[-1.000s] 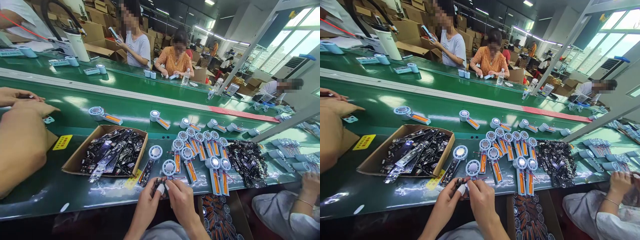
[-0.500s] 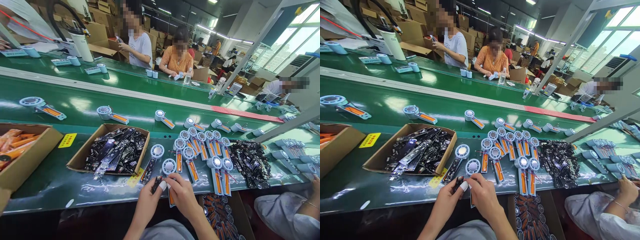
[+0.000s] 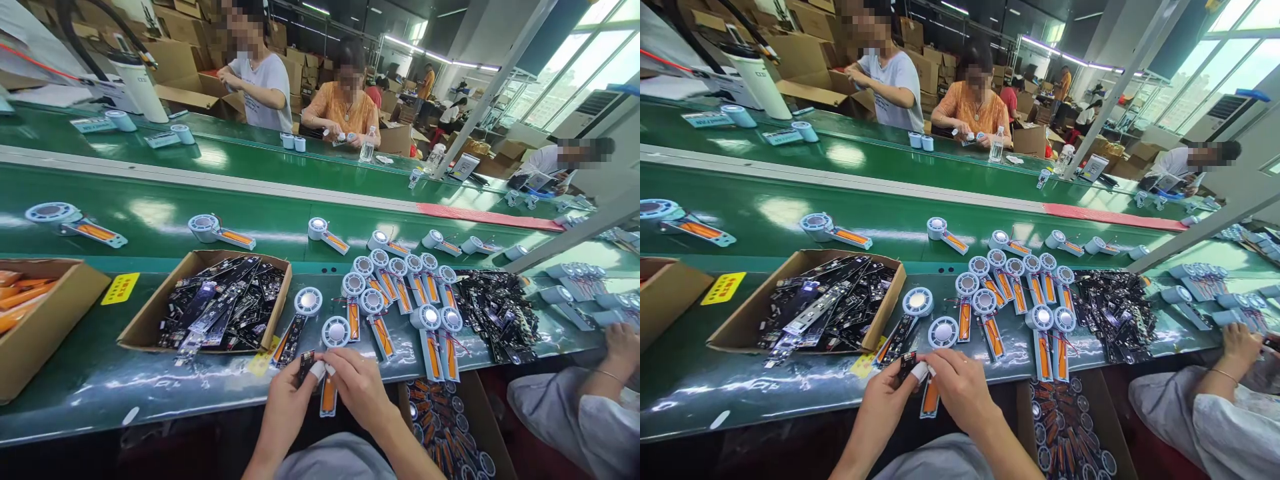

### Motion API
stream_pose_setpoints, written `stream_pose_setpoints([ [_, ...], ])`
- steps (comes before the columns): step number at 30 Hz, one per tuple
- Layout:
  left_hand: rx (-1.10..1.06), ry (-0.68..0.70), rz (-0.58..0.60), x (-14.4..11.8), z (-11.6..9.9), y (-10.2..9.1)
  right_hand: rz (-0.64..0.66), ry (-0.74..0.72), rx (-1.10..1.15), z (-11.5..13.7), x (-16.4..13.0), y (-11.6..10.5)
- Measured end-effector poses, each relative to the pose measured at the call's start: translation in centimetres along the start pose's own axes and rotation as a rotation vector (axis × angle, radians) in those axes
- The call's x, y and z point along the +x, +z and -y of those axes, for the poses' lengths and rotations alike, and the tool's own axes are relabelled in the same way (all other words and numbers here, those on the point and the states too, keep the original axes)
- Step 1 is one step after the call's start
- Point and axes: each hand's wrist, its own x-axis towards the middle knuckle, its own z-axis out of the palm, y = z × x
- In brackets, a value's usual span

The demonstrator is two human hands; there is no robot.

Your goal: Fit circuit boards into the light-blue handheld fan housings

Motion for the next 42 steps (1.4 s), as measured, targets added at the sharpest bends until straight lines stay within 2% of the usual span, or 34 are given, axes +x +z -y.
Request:
stream_pose_setpoints([
  [5, 0.064, 0.011, -0.092, -0.6, -0.1, -0.1, -0.056, 0.006, -0.029, 0.2, -0.1, 0.6],
  [12, -0.045, -0.103, -0.052, -0.6, 0.3, -0.1, -0.07, 0.003, -0.011, 0.3, 0.2, 0.5],
  [16, -0.11, -0.106, -0.106, -0.8, 0.4, -0.1, -0.095, 0.06, 0.041, 0.1, 0.0, 0.8],
  [18, -0.094, -0.098, -0.114, -0.9, 0.3, -0.2, -0.06, 0.079, 0.056, 0.1, 0.0, 0.8],
  [23, 0.002, -0.091, -0.027, -1.2, -0.2, -0.6, 0.073, 0.123, 0.054, 0.1, 0.3, 0.4],
  [27, -0.015, -0.083, 0.01, -1.3, -0.4, -0.7, 0.091, 0.137, 0.027, 0.2, 0.6, 0.2],
  [32, 0.106, -0.083, 0.018, -1.3, -0.1, -0.8, 0.107, 0.094, -0.088, 0.4, 1.3, -0.2],
  [36, 0.223, -0.061, 0.044, -1.2, 0.6, -0.7, 0.167, 0.047, -0.207, 0.8, 2.2, -0.9],
  [42, 0.337, 0.061, 0.03, -0.8, 1.5, -0.6, 0.291, 0.025, -0.295, 1.2, 3.0, -1.8],
])
